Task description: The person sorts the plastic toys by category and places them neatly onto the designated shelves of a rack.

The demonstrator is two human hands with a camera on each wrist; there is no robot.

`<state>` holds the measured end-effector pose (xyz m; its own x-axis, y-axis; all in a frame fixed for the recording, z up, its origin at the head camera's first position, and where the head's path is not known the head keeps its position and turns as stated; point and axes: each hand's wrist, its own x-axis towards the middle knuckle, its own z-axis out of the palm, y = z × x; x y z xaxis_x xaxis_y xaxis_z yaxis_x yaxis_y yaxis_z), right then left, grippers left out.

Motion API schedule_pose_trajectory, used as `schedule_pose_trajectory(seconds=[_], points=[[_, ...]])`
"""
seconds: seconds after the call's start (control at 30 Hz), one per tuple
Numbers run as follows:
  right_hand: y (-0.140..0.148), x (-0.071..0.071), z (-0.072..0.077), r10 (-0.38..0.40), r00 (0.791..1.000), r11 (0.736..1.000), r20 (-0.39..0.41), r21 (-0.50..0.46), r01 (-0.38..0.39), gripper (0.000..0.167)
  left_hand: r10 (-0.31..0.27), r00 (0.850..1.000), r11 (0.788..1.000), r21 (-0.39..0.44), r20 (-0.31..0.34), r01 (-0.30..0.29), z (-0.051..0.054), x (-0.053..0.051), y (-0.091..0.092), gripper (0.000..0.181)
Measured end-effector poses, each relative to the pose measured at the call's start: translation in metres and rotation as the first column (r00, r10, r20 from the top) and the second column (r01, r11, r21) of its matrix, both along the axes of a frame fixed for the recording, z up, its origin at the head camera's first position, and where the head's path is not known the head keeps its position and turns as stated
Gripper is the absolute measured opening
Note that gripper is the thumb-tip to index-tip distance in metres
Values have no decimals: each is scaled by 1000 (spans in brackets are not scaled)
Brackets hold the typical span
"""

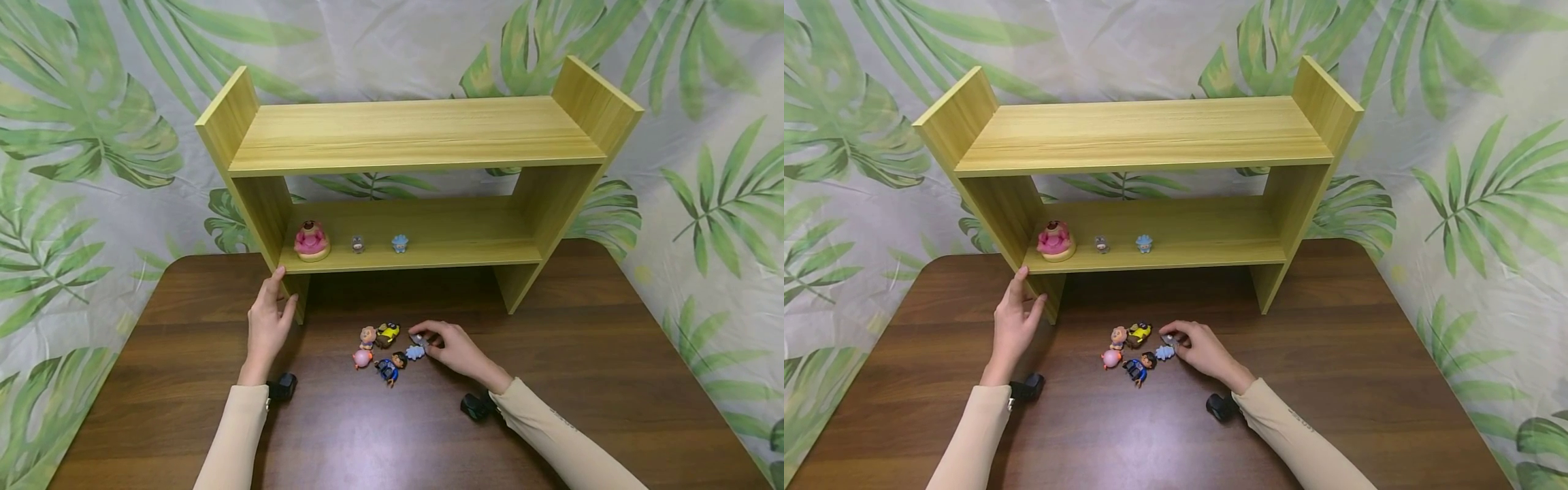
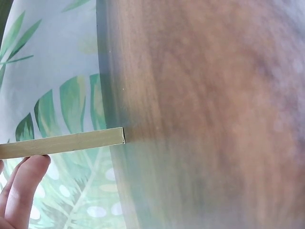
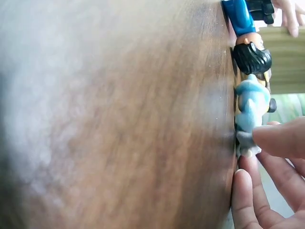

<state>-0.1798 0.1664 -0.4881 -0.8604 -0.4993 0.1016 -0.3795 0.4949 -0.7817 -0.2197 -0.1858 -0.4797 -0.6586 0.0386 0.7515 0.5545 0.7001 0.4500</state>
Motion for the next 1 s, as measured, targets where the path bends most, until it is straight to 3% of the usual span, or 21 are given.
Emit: schedule_pose_trajectory(seconds=[0.57,1.0], points=[[1,2,0,-25,1000,999,-2,23,25,34,-2,1000,1000,2,7,2,-1,1,0,81],[5,6,14,-45,999,996,16,-80,46,35,-6,1000,1000,8,11,6,0,1,1,80]])
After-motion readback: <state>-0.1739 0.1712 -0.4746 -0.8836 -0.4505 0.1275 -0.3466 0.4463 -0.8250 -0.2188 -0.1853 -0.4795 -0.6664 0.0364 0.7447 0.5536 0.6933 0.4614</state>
